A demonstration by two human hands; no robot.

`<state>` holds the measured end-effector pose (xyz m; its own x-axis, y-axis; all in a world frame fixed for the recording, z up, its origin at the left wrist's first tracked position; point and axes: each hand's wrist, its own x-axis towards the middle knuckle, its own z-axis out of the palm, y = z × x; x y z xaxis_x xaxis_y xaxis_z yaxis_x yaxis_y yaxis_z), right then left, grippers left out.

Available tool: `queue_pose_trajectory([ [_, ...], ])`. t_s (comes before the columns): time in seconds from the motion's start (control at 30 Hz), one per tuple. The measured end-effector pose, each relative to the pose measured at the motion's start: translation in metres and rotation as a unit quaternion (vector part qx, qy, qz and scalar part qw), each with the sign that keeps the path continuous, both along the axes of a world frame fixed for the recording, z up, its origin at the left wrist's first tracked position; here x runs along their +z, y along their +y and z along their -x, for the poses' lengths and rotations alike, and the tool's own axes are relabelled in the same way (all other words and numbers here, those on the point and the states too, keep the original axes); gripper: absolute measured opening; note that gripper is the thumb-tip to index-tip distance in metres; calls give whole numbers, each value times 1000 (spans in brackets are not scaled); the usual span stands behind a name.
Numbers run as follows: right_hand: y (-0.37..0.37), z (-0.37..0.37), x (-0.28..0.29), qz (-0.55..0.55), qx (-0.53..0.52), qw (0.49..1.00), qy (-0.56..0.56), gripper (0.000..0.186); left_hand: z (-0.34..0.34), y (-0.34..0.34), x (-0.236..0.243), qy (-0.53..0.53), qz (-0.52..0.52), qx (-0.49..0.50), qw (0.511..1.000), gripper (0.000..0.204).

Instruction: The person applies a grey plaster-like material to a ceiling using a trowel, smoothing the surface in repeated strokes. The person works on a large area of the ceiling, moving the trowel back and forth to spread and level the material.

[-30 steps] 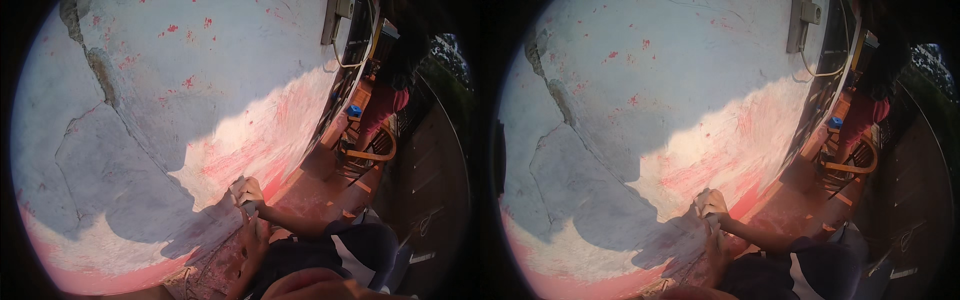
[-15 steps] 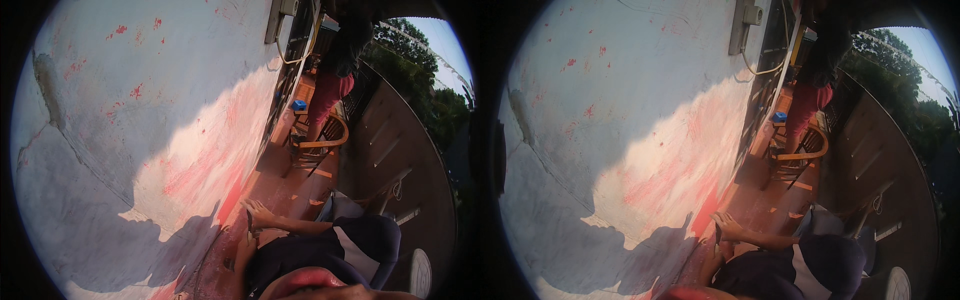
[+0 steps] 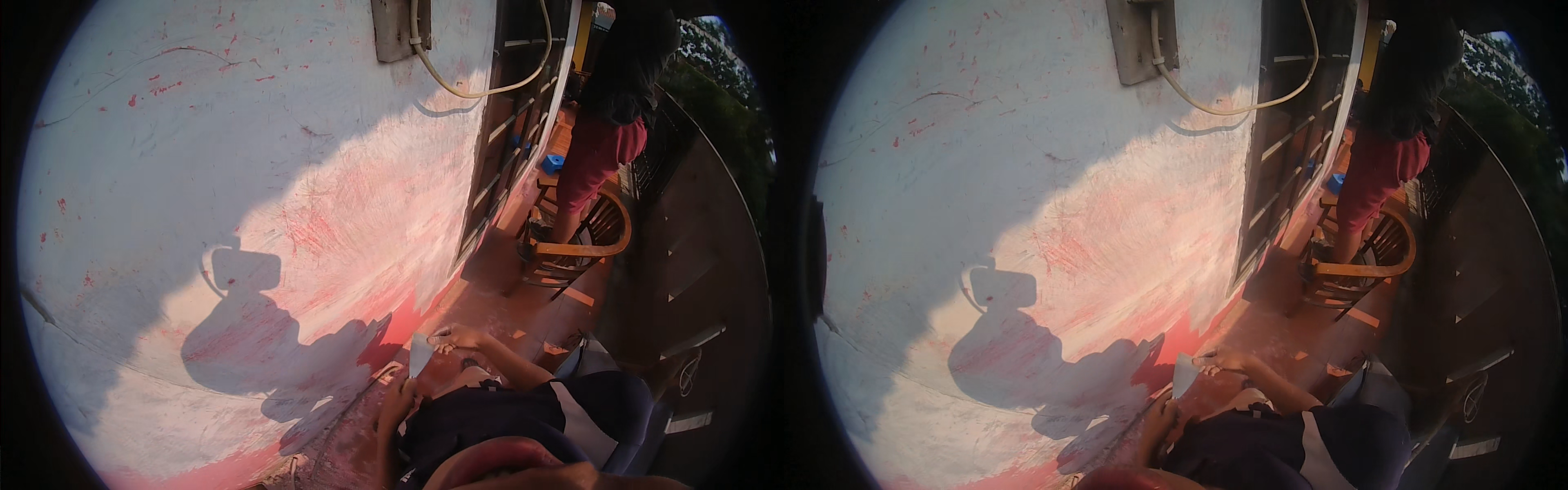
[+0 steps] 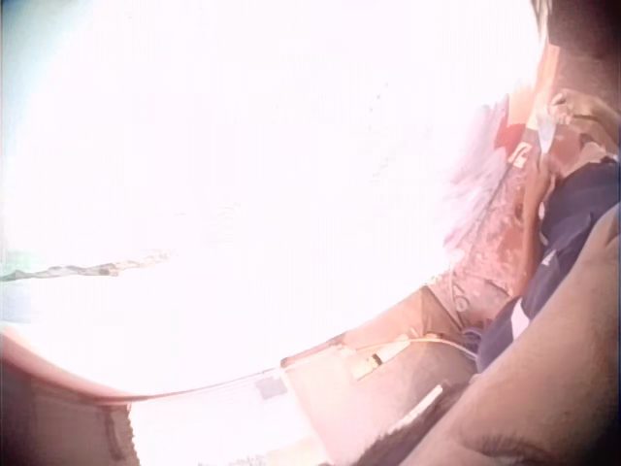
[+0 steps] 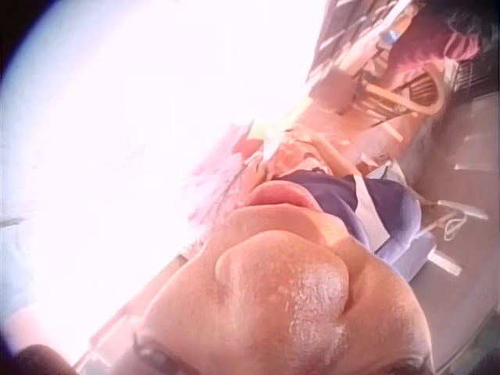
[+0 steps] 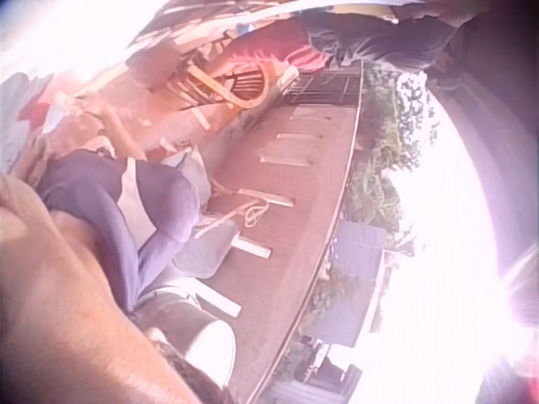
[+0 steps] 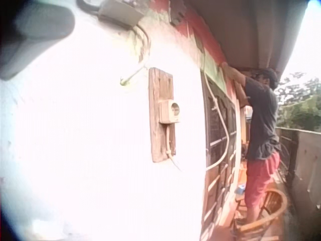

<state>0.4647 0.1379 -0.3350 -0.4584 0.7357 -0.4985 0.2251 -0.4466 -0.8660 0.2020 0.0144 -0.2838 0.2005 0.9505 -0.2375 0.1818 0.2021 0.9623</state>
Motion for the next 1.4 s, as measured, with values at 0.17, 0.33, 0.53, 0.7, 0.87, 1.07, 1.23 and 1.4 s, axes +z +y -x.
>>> queue_pose_trajectory([
  [0.17, 45, -113, -33, -18, -67, 997, 33, 41, -121, 54, -5, 41, -33, -5, 999, 32],
  [0.33, 86, -202, -28, -21, -162, 981, 106, 32, -233, 81, 18, 104, -52, 6, 993, 34],
  [0.53, 120, -239, 16, -67, -161, 973, 151, 25, -287, 93, 35, 16, 15, 43, 999, 33],
  [0.7, 168, -268, 63, -235, -206, 941, 127, 29, -305, 95, 34, 28, 5, 89, 996, 37],
  [0.87, 223, -331, 94, -357, -498, 778, 140, 21, -319, 93, 43, 67, 20, 100, 993, 37],
  [1.07, 204, -286, 92, -281, -354, 890, 62, 15, -334, 89, 56, 30, 56, 128, 990, 37],
  [1.23, 153, -205, 165, -478, 63, 852, 206, 15, -335, 84, 63, 77, 16, 157, 985, 36],
  [1.4, 158, -196, 205, -520, -13, 806, 281, 13, -324, 73, 62, 41, 42, 223, 973, 34],
])
